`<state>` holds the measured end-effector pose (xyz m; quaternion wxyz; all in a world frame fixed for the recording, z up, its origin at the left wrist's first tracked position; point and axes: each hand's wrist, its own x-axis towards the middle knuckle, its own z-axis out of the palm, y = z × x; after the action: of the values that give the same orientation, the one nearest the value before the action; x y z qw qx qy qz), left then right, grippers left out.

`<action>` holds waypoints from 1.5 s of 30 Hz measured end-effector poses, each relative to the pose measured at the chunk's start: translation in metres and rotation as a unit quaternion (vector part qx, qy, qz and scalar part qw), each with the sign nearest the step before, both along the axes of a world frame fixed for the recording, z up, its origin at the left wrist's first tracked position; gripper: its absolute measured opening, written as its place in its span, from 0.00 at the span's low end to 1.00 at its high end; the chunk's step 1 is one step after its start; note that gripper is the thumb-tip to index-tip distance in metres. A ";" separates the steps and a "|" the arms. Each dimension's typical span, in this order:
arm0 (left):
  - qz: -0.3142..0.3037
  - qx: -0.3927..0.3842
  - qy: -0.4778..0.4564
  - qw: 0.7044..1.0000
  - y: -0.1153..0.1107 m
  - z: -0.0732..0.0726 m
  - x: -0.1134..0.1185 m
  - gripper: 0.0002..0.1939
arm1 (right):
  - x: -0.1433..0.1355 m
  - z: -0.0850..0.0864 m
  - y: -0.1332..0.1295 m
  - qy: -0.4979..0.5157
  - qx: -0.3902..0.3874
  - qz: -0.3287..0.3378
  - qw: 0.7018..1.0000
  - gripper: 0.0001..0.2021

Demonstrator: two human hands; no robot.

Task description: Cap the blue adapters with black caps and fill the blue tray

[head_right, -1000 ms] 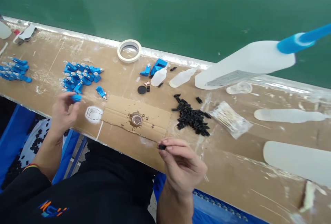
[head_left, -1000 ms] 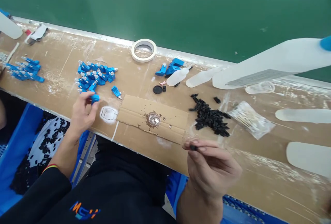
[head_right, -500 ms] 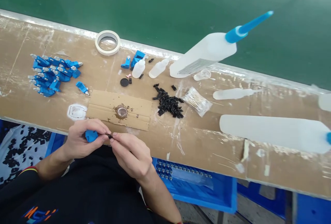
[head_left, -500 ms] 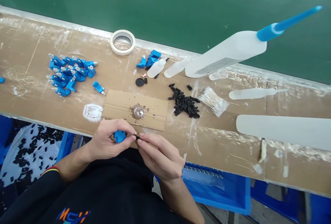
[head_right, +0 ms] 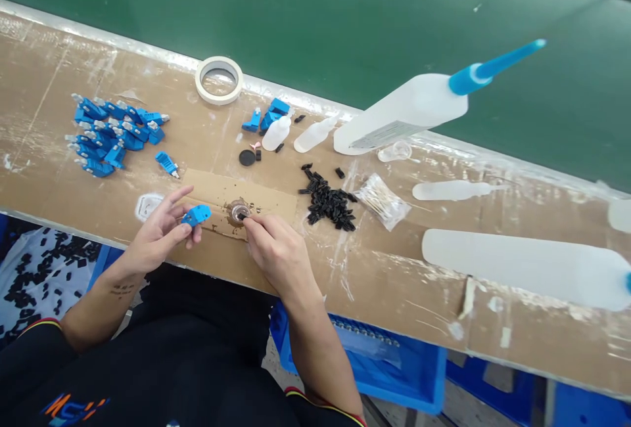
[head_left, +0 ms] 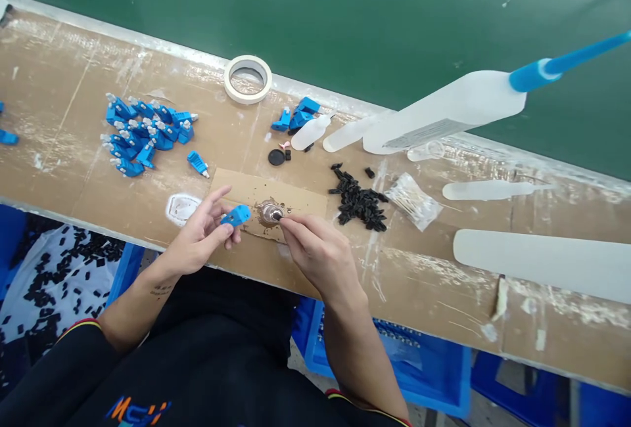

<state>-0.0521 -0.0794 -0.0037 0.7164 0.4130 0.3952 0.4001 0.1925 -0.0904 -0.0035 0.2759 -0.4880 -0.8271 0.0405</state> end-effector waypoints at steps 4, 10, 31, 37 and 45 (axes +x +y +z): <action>0.081 -0.006 0.048 0.996 0.000 -0.004 0.003 0.19 | -0.002 0.002 0.002 -0.003 -0.006 0.002 1.000 0.09; 0.165 -0.035 -0.057 0.984 -0.001 -0.006 0.017 0.19 | -0.002 0.001 -0.003 0.101 0.011 -0.034 0.994 0.08; -0.181 -0.048 -0.020 0.982 -0.003 0.013 0.035 0.21 | 0.008 0.020 -0.022 0.403 -0.120 0.037 0.906 0.15; -0.197 -0.056 -0.036 0.978 0.001 0.017 0.034 0.24 | 0.005 0.037 -0.019 0.256 -0.066 0.097 0.960 0.15; -0.182 0.052 0.061 0.980 0.001 0.023 0.033 0.15 | 0.002 0.035 -0.027 0.130 -0.021 0.115 0.985 0.16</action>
<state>-0.0194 -0.0786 0.0195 0.7294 0.5384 0.3350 0.2568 0.1950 -0.1173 0.0319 0.3645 -0.3858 -0.8336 0.1529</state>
